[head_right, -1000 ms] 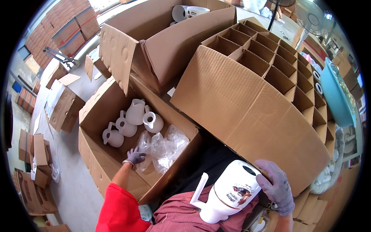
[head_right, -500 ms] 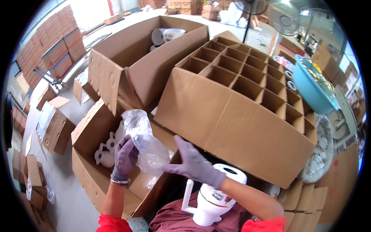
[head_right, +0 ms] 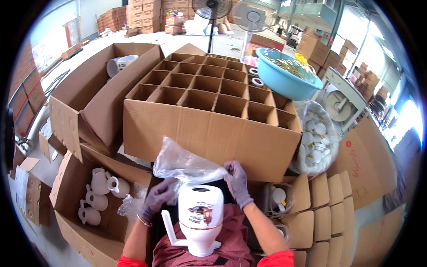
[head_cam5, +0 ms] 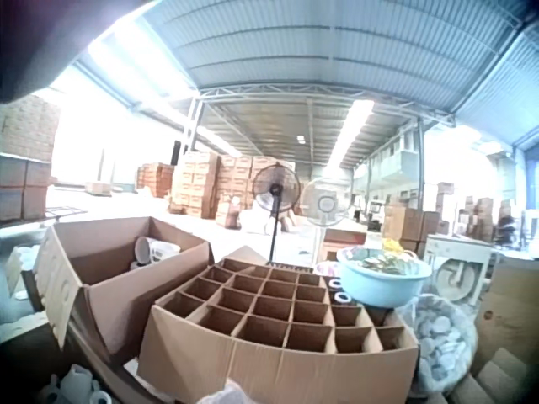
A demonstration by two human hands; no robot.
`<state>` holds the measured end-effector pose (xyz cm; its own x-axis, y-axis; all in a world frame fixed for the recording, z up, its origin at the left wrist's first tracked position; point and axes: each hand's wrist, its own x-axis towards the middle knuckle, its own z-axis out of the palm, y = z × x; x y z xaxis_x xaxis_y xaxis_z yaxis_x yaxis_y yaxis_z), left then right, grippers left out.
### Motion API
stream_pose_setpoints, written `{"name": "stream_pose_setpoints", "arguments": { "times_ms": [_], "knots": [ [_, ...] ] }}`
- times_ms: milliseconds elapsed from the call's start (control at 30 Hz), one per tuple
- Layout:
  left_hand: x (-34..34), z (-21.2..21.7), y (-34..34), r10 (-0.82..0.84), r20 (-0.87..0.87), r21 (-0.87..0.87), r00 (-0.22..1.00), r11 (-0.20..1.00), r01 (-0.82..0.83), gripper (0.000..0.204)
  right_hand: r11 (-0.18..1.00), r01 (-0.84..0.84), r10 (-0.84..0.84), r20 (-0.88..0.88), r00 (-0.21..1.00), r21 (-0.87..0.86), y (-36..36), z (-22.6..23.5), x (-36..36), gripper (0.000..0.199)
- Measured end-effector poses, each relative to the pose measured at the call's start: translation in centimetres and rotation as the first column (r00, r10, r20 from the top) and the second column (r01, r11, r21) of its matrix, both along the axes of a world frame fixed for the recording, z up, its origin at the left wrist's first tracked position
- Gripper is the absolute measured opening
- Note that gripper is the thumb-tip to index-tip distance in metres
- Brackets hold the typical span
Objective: The person assembles white ceramic vacuum jugs by inserting a lid and a small wooden handle into the body. They then wrap each assembled jug in a clear plastic bag and place it into a small white retail box. The person closes the boxes, stacks them, and marks them with a marker before moving them into a larger shipping carton.
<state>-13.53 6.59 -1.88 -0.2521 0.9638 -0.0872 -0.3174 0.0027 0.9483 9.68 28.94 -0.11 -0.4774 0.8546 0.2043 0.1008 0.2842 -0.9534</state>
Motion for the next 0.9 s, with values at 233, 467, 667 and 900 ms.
{"name": "stream_pose_setpoints", "arguments": {
  "times_ms": [233, 467, 667, 900],
  "knots": [
    [3.6, 4.8, -2.2, -0.012, -0.080, -0.020, 0.997, 1.000, 0.010, 0.060, 0.910, 0.129, -0.132, -0.018, 0.991, 0.393, -9.4, -0.9, 7.2, 0.009],
    [3.4, 2.5, -4.2, 0.048, -0.419, 0.166, 0.907, 0.986, 0.025, 0.022, 0.438, -0.483, 0.151, 0.467, 0.871, 0.758, -12.9, 2.0, 11.7, 0.013],
    [9.2, 0.4, -10.4, 0.113, -0.808, 0.028, 0.579, 0.988, -0.154, 0.056, 0.355, -0.664, 0.297, 0.594, 0.748, 0.658, -15.8, 3.2, 11.5, 0.011],
    [14.7, 7.1, -9.5, -0.049, -0.802, -0.003, 0.595, 0.997, 0.077, 0.086, 0.809, -0.407, 0.299, 0.298, 0.906, 0.424, -15.7, 6.3, 5.2, 0.016]
  ]
}}
